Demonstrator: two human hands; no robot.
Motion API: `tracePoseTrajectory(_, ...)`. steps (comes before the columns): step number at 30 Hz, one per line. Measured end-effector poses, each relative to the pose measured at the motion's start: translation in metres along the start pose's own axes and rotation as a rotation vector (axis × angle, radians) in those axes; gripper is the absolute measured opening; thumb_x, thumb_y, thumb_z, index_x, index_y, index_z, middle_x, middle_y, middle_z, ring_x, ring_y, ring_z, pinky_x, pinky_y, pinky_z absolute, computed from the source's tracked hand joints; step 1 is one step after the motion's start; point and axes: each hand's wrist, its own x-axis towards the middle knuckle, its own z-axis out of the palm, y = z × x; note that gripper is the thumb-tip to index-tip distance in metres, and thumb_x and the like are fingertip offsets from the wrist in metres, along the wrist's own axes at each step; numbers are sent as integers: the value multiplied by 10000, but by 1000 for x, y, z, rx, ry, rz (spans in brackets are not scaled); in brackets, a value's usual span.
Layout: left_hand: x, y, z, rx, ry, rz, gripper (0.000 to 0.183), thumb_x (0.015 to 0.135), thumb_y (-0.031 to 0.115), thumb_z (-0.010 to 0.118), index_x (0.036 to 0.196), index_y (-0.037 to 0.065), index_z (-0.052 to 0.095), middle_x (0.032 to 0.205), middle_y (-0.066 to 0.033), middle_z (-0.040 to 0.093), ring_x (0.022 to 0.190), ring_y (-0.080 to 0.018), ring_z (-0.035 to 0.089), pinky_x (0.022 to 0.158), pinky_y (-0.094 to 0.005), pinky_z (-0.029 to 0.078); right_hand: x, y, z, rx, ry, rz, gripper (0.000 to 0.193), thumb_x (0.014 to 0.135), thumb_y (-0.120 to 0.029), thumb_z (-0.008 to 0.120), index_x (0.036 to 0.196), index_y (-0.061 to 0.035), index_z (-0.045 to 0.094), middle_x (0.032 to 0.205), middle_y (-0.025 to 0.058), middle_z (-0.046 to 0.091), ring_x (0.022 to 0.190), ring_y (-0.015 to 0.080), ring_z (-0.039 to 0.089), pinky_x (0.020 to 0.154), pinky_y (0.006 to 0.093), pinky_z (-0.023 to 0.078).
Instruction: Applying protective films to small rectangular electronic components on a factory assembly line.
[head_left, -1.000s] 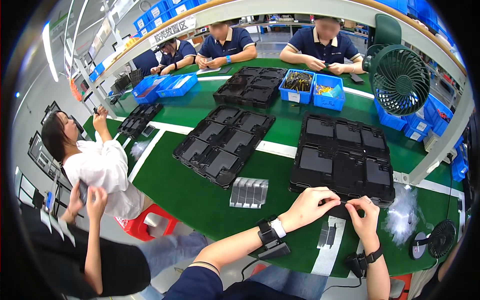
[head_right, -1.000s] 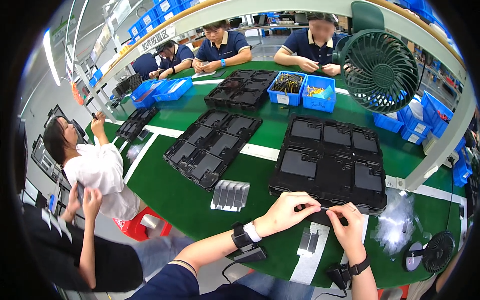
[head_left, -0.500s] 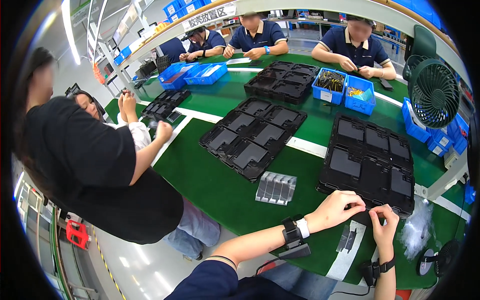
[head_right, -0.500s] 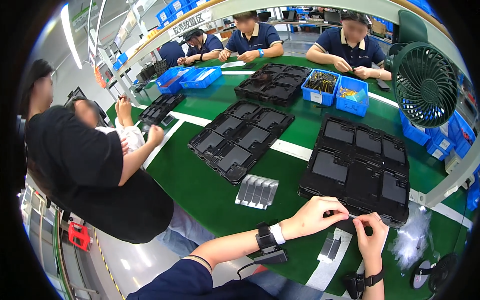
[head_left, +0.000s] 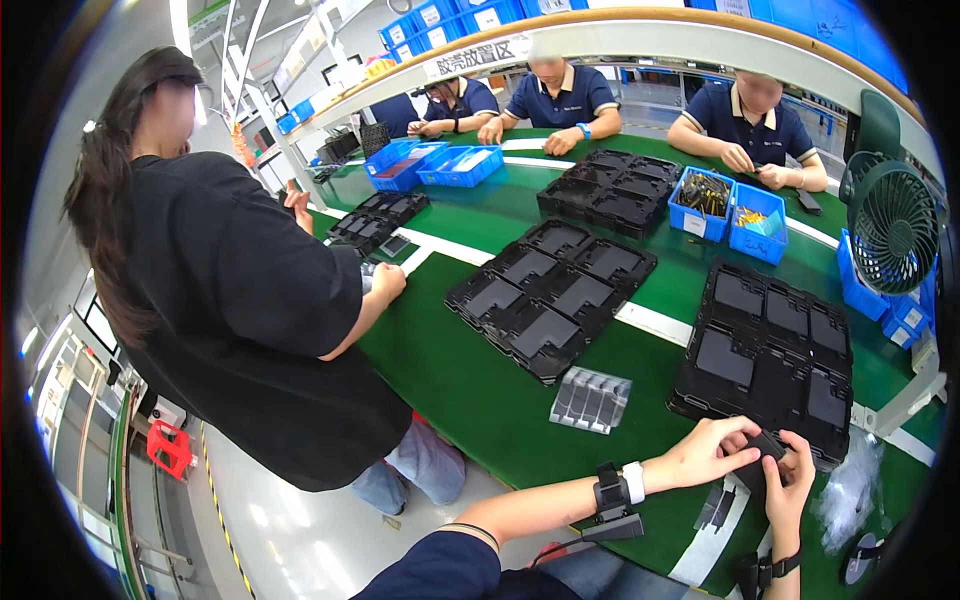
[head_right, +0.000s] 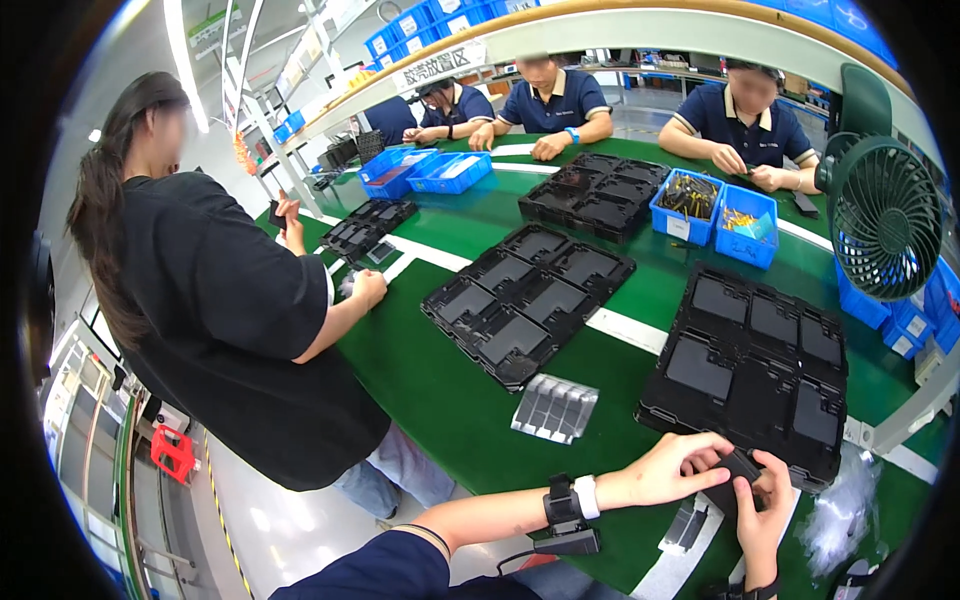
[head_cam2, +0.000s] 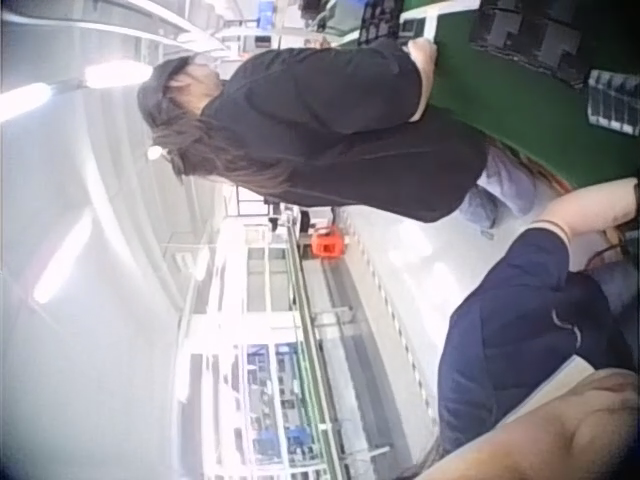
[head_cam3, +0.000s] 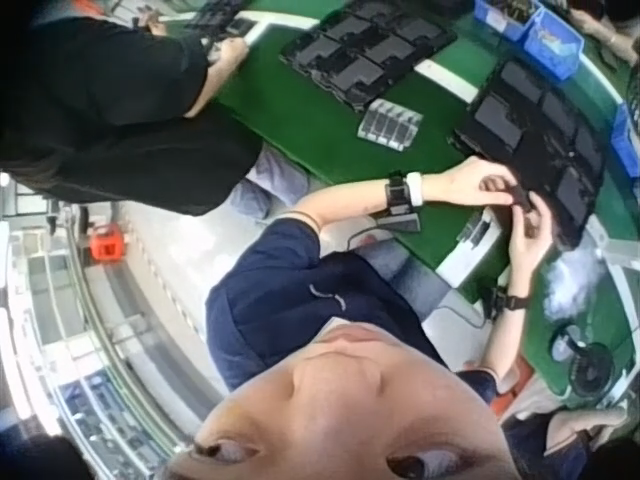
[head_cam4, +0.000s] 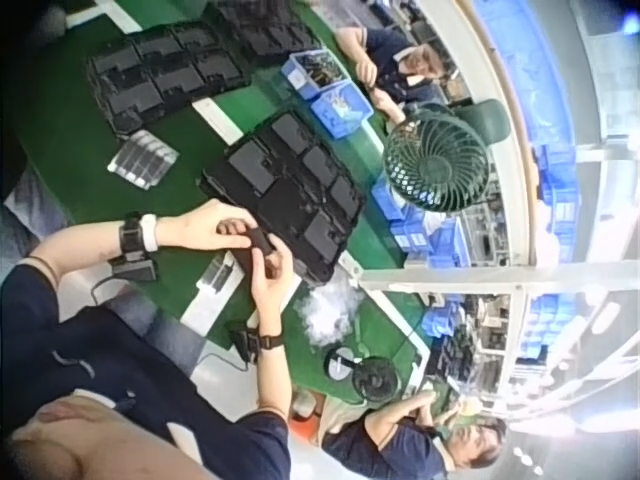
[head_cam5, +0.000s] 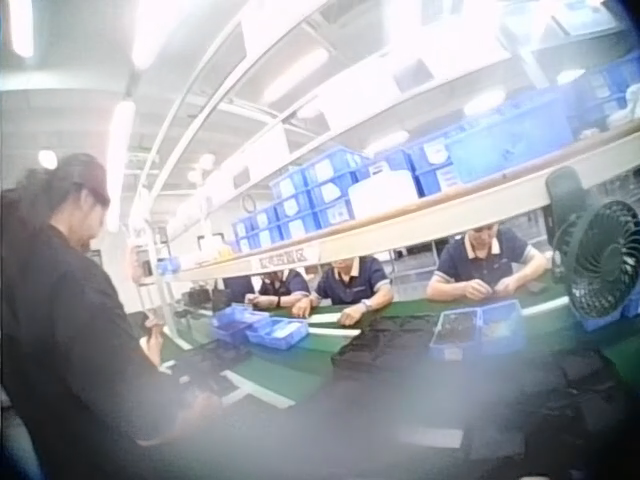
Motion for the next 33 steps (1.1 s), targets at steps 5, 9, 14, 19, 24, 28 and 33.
tracePoseTrajectory(5,2,-12,3,-105,-198,-61,172,875,139,583,825,-22,549,667,13,532,656,-19,534,548,-188,454,-5,11,-13,145,-35,12,382,750,-72,673,1098,-5,531,812,-7,493,690,58,473,605,179,373)
tracePoseTrajectory(9,2,-9,3,-344,-274,-54,205,895,181,559,877,-22,568,742,14,568,672,-26,537,555,-183,460,2,10,-15,521,-146,-14,505,741,-354,696,1029,3,485,1012,138,547,976,195,527,809,281,425)
tracePoseTrajectory(14,-1,-13,5,-389,-435,-124,267,903,260,548,911,-3,590,740,26,569,620,-16,506,531,-177,434,1,-12,-6,711,-235,99,501,725,-383,718,948,-50,417,1023,192,560,953,223,557,835,326,454)
tracePoseTrajectory(19,-3,-17,5,-398,-495,-126,286,897,276,559,884,-8,595,682,47,532,568,-5,441,481,-175,359,1,-11,-6,819,-336,148,577,676,-405,765,970,-69,399,1012,173,575,931,224,582,838,345,475)
tracePoseTrajectory(24,-5,-21,11,-401,-475,-93,276,895,270,562,891,-2,602,667,55,524,544,-12,431,472,-180,336,-2,-2,-11,743,-336,126,651,671,-484,743,1043,-58,421,1027,171,579,949,221,578,845,344,469)
tracePoseTrajectory(28,-4,-16,8,-393,-490,-132,265,894,260,563,894,0,614,656,48,538,510,-17,430,465,-184,342,-4,-8,-12,683,-334,132,677,683,-525,716,1075,-46,442,1043,175,579,970,228,570,871,349,451)
tracePoseTrajectory(33,-5,-2,5,-161,-365,-165,191,855,176,612,931,2,631,712,-19,621,598,-52,551,542,-198,442,-4,-11,-16,680,-296,113,624,655,-359,785,1088,-32,476,1049,171,585,981,247,572,887,355,437)
